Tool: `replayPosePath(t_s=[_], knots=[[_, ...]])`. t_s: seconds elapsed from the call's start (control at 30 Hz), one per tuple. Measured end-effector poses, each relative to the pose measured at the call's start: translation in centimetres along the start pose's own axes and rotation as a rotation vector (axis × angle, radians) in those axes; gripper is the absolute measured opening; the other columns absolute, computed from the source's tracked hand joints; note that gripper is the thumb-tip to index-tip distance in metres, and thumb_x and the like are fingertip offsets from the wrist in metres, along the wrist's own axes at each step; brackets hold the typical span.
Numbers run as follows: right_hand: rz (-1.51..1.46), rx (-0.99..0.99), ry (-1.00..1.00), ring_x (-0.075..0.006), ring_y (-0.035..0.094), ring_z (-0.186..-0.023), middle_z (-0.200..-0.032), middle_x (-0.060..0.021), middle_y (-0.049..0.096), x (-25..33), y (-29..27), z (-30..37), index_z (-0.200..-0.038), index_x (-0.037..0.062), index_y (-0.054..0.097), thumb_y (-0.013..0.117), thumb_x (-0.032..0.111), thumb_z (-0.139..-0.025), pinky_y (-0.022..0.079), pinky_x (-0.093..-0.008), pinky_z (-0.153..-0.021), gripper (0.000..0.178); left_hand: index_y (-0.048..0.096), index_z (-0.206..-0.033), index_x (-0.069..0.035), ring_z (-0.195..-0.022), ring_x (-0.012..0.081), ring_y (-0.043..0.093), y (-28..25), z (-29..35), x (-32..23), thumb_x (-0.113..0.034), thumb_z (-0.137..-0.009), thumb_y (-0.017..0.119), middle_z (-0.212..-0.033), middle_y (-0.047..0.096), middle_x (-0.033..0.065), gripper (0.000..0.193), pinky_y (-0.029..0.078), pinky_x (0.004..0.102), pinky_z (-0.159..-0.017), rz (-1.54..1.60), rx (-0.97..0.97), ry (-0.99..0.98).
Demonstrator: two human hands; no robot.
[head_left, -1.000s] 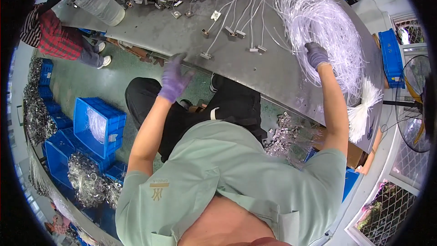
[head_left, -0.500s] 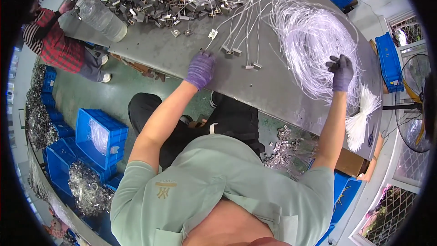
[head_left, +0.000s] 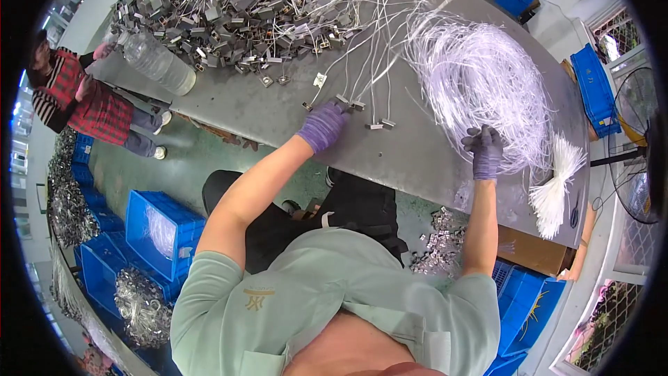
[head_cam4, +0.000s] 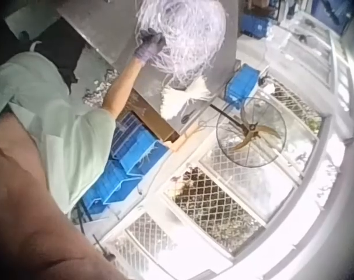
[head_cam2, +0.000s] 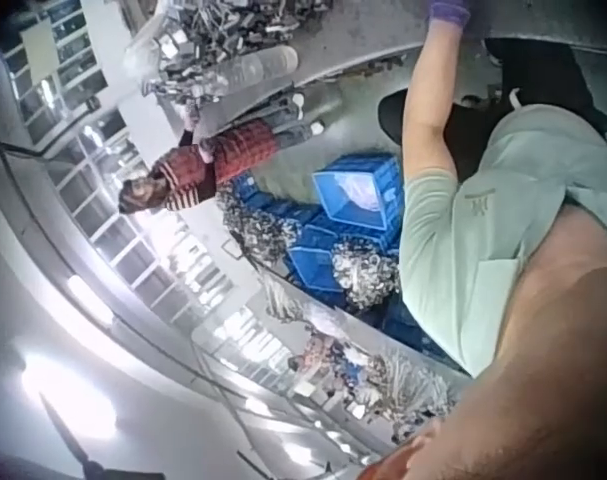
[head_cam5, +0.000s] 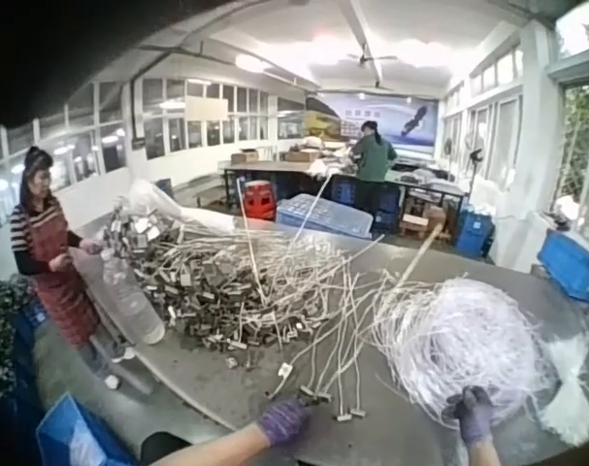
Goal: The person assembles wiring harnesses by hand, connecting multiple wires into bundled components with electrical connectors and plastic tubing at a factory workbench.
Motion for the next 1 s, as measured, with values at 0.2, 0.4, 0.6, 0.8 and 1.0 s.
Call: replayPosePath(t_s=[0.2,0.4,0.6,0.8,1.0], knots=[[-0.071,0.017,0.002,-0.0204,0.062,-0.057,-0.081,-0.0151,0.062,-0.5,-0.1,1.5,-0.098,0.0014,0.047,0.055,0.03,-0.09,0.048,-0.0282,-0.047,0.031,0.063,-0.094,-0.006,-0.094,0.0316,0.056,-1.3,-2.3,1.2,-0.016,-0.073,0.058,-0.1,0.057,0.0153,0.023,0.046,0.0406,-0.081,0.192,0.002,-0.089],[-0.212,0.065,-0.01,-0.0231,0.062,-0.058,-0.082,-0.0173,0.062,-1.1,0.2,2.4,-0.102,0.0045,0.048,0.053,0.016,-0.091,0.049,-0.0301,-0.047,0.017,0.063,-0.099,-0.005,-0.091,0.0358,0.058,-5.2,-0.1,13.5,-0.027,-0.072,0.064,-0.102,0.061,0.0174,0.035,0.046,0.0418,-0.082,0.303,-0.725,-0.85],[-0.039,0.287,0.035,-0.0212,0.062,-0.059,-0.084,-0.0167,0.062,-0.6,8.2,5.2,-0.103,0.0,0.047,0.053,0.018,-0.09,0.049,-0.0272,-0.05,0.023,0.065,-0.1,0.0,-0.079,0.0221,0.063,-0.6,-0.9,17.0,-0.023,-0.079,0.065,-0.087,0.068,0.0124,0.031,0.049,0.0314,-0.074,1.095,-0.514,-0.794],[-0.021,0.409,0.131,-0.0211,0.063,-0.06,-0.085,-0.017,0.062,-0.6,12.6,6.2,-0.103,-0.0001,0.047,0.055,0.02,-0.088,0.05,-0.0268,-0.05,0.026,0.066,-0.097,-0.005,-0.047,0.0095,0.05,-7.1,1.2,17.0,-0.029,-0.082,0.067,-0.063,0.058,0.0022,0.028,0.04,0.0253,-0.041,1.326,-0.55,-0.79],[0.0,0.609,0.263,-0.0205,0.063,-0.062,-0.088,-0.0155,0.062,-3.4,21.4,8.8,-0.109,-0.0028,0.049,0.054,0.021,-0.088,0.05,-0.026,-0.052,0.032,0.061,-0.105,-0.007,-0.039,0.008,0.037,-6.9,9.3,8.9,-0.036,-0.089,0.054,-0.051,0.042,-0.0016,0.034,0.027,0.024,-0.036,1.611,-0.159,-0.93]])
Point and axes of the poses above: each hand's wrist, its own z-axis away from the middle knuckle, its own y-axis out of the palm, x = y × z, the point moved 9 cm from there along -z, towards the middle knuckle
